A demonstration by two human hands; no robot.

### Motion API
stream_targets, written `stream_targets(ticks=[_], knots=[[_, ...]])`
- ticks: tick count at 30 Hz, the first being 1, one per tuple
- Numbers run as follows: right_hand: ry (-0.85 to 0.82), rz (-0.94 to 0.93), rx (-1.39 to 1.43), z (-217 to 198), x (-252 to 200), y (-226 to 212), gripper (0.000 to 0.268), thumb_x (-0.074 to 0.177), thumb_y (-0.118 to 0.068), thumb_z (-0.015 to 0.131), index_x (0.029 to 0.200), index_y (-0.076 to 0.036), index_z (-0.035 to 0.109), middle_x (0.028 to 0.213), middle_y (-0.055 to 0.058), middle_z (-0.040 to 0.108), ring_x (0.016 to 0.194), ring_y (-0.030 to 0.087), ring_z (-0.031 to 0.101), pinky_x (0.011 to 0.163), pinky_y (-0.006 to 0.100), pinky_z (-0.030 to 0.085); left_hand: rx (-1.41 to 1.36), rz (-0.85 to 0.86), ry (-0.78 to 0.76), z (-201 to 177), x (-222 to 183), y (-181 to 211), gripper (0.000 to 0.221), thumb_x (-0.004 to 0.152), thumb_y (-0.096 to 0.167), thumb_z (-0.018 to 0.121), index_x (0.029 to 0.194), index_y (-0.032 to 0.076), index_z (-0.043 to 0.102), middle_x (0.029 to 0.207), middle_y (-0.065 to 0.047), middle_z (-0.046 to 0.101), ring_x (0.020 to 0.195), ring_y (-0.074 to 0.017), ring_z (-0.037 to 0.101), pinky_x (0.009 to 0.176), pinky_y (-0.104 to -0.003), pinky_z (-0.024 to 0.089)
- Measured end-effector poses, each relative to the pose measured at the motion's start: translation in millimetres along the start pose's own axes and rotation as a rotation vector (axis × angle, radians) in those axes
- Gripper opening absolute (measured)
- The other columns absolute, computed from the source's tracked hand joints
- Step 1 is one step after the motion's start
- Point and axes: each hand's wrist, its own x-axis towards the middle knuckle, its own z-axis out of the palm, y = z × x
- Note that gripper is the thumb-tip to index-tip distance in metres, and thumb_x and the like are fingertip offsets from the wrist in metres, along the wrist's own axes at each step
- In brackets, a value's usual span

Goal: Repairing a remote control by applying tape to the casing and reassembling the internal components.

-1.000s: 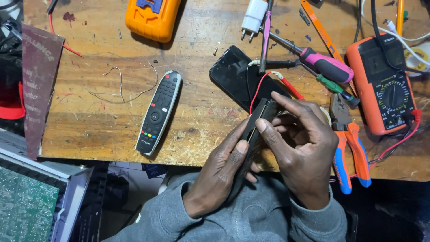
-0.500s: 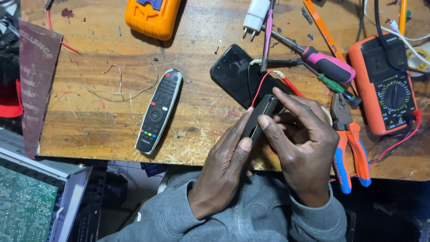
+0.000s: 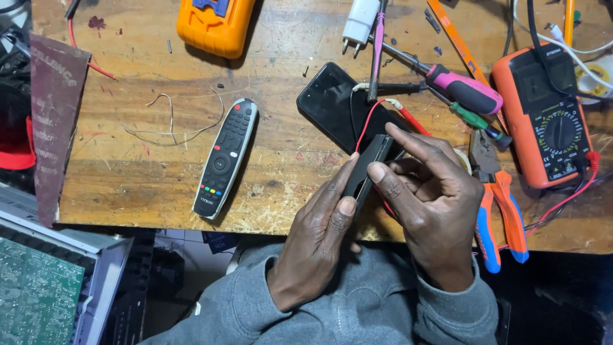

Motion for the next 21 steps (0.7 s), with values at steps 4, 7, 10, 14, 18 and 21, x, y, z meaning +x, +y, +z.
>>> stream_targets(ticks=[4, 7, 10, 14, 18, 21], knots=[[-0.002, -0.008, 0.009, -1.2, -0.3, 2.8, 0.044, 0.089, -0.006, 0.077, 0.131, -0.001, 0.068, 0.11, 0.01, 0.063, 0.086, 0.013, 0.062, 0.08, 0.021, 0.056, 0.024, 0.056, 0.009, 1.7, -1.4, -1.5, 0.061, 0.106, 0.043, 0.029, 0.157, 0.009, 0.031, 0.14, -0.018, 0.057, 0.056, -0.014, 0.061, 0.053, -0.025, 0.063], [0.013, -0.029, -0.008, -1.1, -2.7, 2.8, 0.044, 0.089, -0.007, 0.079, 0.131, -0.001, 0.068, 0.111, 0.01, 0.064, 0.086, 0.013, 0.062, 0.079, 0.021, 0.057, 0.027, -0.016, 0.0, 1.9, -1.8, -1.6, 0.067, 0.104, 0.048, 0.029, 0.161, 0.013, 0.03, 0.088, -0.009, 0.055, 0.055, -0.0136, 0.061, 0.053, -0.026, 0.063], [0.037, -0.016, 0.007, -1.2, -4.7, 3.2, 0.044, 0.088, -0.006, 0.079, 0.131, -0.001, 0.068, 0.112, 0.01, 0.062, 0.085, 0.013, 0.062, 0.08, 0.021, 0.059, 0.033, -0.011, 0.01, 3.5, -1.9, -3.3, 0.064, 0.104, 0.045, 0.031, 0.159, 0.012, 0.033, 0.088, -0.01, 0.055, 0.054, -0.0139, 0.059, 0.052, -0.026, 0.062], [0.039, 0.023, 0.045, -1.5, -5.0, 3.2, 0.045, 0.088, -0.006, 0.079, 0.131, -0.002, 0.068, 0.113, 0.009, 0.059, 0.086, 0.013, 0.063, 0.084, 0.022, 0.061, 0.182, 0.13, 0.053, 4.0, -1.1, -12.8, 0.057, 0.108, 0.036, 0.031, 0.155, 0.004, 0.036, 0.124, -0.017, 0.056, 0.098, -0.0248, 0.057, 0.087, -0.035, 0.05], [0.01, 0.056, 0.125, -3.2, -3.5, 5.4, 0.045, 0.087, -0.007, 0.078, 0.13, -0.001, 0.067, 0.111, 0.008, 0.058, 0.087, 0.012, 0.06, 0.084, 0.021, 0.059, 0.285, 0.28, 0.107, 1.6, 0.8, -15.1, 0.049, 0.111, 0.026, 0.036, 0.152, -0.001, 0.038, 0.148, -0.024, 0.057, 0.139, -0.0357, 0.057, 0.116, -0.04, 0.043], [0.003, 0.076, 0.154, -3.7, -3.3, 8.9, 0.045, 0.087, -0.007, 0.078, 0.131, -0.002, 0.068, 0.112, 0.007, 0.059, 0.089, 0.012, 0.06, 0.086, 0.021, 0.057, 0.31, 0.275, 0.099, -1.0, 2.0, -17.6, 0.048, 0.11, 0.026, 0.039, 0.15, 0.001, 0.041, 0.143, -0.023, 0.062, 0.134, -0.0351, 0.062, 0.109, -0.039, 0.047]])
